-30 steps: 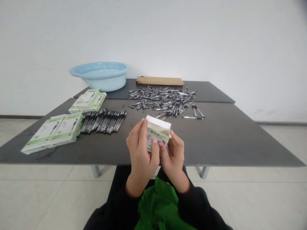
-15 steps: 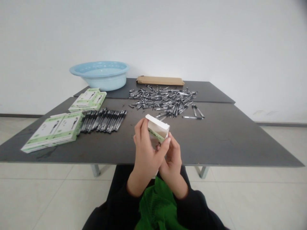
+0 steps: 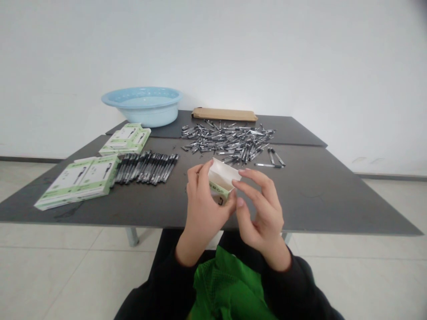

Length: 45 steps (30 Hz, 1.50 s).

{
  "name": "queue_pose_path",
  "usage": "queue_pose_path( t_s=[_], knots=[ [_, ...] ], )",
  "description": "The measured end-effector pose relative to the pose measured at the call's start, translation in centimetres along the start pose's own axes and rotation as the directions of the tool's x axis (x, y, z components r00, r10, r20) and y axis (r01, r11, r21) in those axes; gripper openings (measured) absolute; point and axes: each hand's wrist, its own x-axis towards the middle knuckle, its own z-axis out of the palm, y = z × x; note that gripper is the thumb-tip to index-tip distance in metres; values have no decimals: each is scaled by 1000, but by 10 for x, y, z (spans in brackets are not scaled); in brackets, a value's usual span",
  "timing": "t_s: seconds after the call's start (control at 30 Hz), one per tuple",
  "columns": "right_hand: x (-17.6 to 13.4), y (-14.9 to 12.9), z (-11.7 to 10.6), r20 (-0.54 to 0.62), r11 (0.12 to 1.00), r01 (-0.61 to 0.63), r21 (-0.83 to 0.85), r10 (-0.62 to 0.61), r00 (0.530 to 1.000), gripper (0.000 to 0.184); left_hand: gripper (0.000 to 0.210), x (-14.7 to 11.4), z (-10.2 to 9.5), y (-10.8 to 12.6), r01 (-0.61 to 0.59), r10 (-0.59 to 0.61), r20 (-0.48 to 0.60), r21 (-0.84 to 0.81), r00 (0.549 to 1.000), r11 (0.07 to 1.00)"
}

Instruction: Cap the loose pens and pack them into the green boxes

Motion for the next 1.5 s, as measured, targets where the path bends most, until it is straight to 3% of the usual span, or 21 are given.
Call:
queue_pose_path(
  t_s=[0.07,0.17,0.37,0.47,0.57,0.7,0.8,0.9,1.03,1.17,1.3,1.4,1.5],
  knots=[
    [10,-1,0,103,999,46,-7,-45,994,46,63,-2,0,-1,-9,9,8,-16,1000,1000],
    [16,0,6,176,999,3,33,-9,984,44,59,-5,0,-3,-27,27,-14,-28,1000,999],
    [-4,-4,24,124,947,-235,221,212,969,40,53,-11,4,-5,-51,48,-124,-20,991,999],
    [-15,-4,29,103,877,-379,296,365,925,38,46,-11,5,-5,-60,58,-135,-13,989,998],
    [-19,-2,33,136,780,-518,352,504,853,38,46,-11,7,-6,-64,65,-114,8,991,998],
    [-23,-5,39,201,643,-631,433,614,763,45,50,-11,11,-8,-69,71,-146,20,987,997],
    [-25,-9,42,213,601,-652,462,638,740,47,49,-12,11,-8,-51,50,-120,-3,992,999],
    [-21,-9,43,278,579,-651,491,604,747,46,54,-13,6,-10,1,-5,-66,-57,998,998],
    [-9,1,46,449,576,-636,514,451,771,45,55,-10,-14,-25,56,-61,-35,-121,998,991],
    [12,26,65,558,649,-610,455,326,763,43,45,7,-56,-44,109,-112,-65,-50,992,993],
    [36,51,111,600,852,-474,223,263,756,25,39,22,-102,-63,135,-132,-181,9,975,991],
    [51,62,157,648,920,-390,36,275,710,27,36,22,-124,-74,165,-155,-225,25,962,986],
    [63,68,199,664,944,-298,-140,313,679,30,34,15,-135,-82,171,-161,-161,51,974,984]
  ],
)
